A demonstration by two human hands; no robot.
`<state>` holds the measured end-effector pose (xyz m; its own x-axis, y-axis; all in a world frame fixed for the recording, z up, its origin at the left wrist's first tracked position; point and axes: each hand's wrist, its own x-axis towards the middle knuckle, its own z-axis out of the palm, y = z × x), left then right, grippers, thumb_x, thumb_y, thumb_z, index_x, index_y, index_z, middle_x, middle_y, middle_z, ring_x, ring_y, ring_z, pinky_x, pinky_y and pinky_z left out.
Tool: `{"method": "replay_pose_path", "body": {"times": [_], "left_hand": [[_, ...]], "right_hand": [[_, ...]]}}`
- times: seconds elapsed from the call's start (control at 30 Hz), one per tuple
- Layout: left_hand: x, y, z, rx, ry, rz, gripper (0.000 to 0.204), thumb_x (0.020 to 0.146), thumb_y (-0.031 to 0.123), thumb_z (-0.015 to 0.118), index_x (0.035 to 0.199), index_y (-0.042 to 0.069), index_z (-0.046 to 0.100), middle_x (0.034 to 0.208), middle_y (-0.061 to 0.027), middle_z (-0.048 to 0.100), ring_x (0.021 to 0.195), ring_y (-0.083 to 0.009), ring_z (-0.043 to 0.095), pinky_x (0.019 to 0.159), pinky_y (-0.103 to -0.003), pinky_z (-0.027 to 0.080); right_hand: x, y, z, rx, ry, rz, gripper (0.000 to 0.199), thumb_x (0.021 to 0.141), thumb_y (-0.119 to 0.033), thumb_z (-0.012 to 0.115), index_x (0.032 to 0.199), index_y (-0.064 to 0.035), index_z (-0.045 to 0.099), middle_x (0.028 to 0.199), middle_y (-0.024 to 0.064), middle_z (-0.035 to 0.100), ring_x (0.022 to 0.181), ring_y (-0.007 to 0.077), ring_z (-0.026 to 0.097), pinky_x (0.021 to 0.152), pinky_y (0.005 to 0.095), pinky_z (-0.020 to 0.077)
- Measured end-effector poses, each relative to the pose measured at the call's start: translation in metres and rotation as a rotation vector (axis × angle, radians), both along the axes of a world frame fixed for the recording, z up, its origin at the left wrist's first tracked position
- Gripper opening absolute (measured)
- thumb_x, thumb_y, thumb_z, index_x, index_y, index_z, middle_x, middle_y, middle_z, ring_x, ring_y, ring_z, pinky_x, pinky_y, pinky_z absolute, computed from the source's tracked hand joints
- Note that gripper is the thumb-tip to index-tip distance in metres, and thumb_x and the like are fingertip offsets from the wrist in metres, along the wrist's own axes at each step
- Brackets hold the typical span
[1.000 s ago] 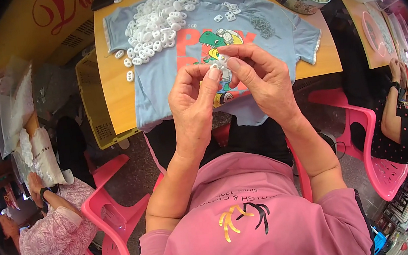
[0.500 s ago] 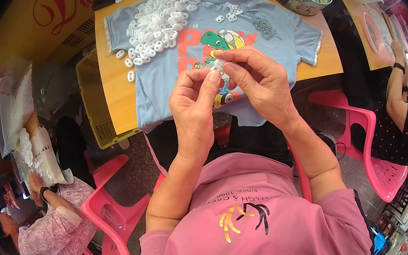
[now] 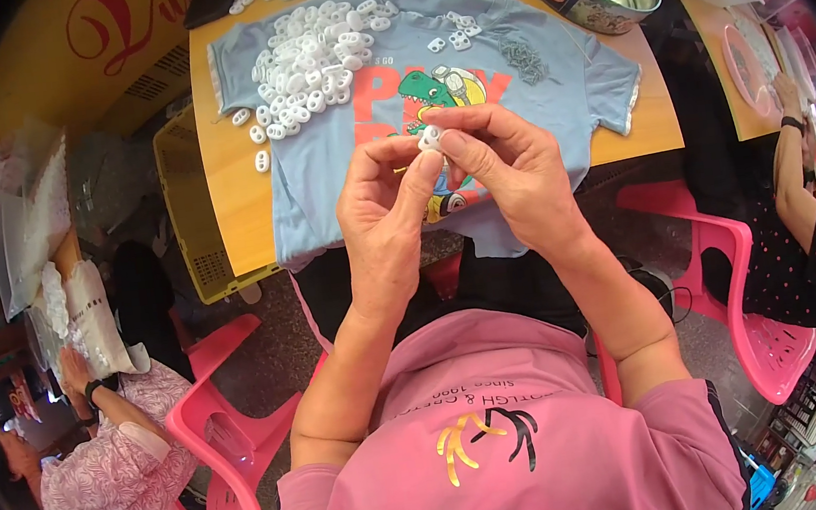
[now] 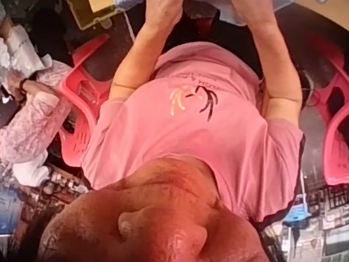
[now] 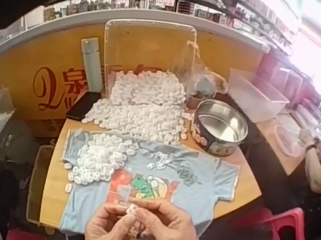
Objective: Assembling small plastic rings and metal components onto a t-shirt manually.
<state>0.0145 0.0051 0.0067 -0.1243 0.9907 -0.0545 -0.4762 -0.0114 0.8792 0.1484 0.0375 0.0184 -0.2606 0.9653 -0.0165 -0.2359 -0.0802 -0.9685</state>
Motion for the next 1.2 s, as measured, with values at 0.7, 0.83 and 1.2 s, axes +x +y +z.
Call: {"method": "replay_pose_path", "body": {"times": [0.7,0.83,1.2], "left_hand": [[-0.001,0.003,-0.029,0.363,-0.009,-0.16,0.044,0.099,0.043,0.05,0.11,0.001,0.061,0.118,-0.01,0.055,0.122,-0.0259,0.047,0.098,-0.038,0.041],[-0.005,0.007,-0.032,0.43,-0.028,-0.157,0.041,0.098,0.04,0.053,0.105,0.001,0.062,0.113,-0.0096,0.057,0.121,-0.0275,0.047,0.102,-0.041,0.039],[-0.093,-0.004,0.012,0.138,0.375,0.285,0.026,0.095,0.008,0.059,0.12,0.001,0.061,0.1,-0.003,0.061,0.089,-0.0081,0.059,0.084,-0.023,0.047]], "right_hand": [[-0.016,-0.015,0.018,-0.28,0.361,0.106,0.071,0.09,-0.005,0.065,0.149,-0.0063,0.025,0.112,0.0079,0.059,0.095,0.012,0.059,0.077,0.0254,0.0502],[-0.019,-0.017,0.014,-0.201,0.354,0.101,0.072,0.091,-0.004,0.064,0.149,-0.0058,0.022,0.113,0.0084,0.059,0.1,0.0132,0.059,0.081,0.0263,0.0517],[-0.006,-0.003,0.01,-0.053,0.02,0.227,0.048,0.094,-0.012,0.061,0.138,-0.0014,0.045,0.111,0.0072,0.06,0.088,0.0107,0.059,0.079,0.0248,0.0486]]}}
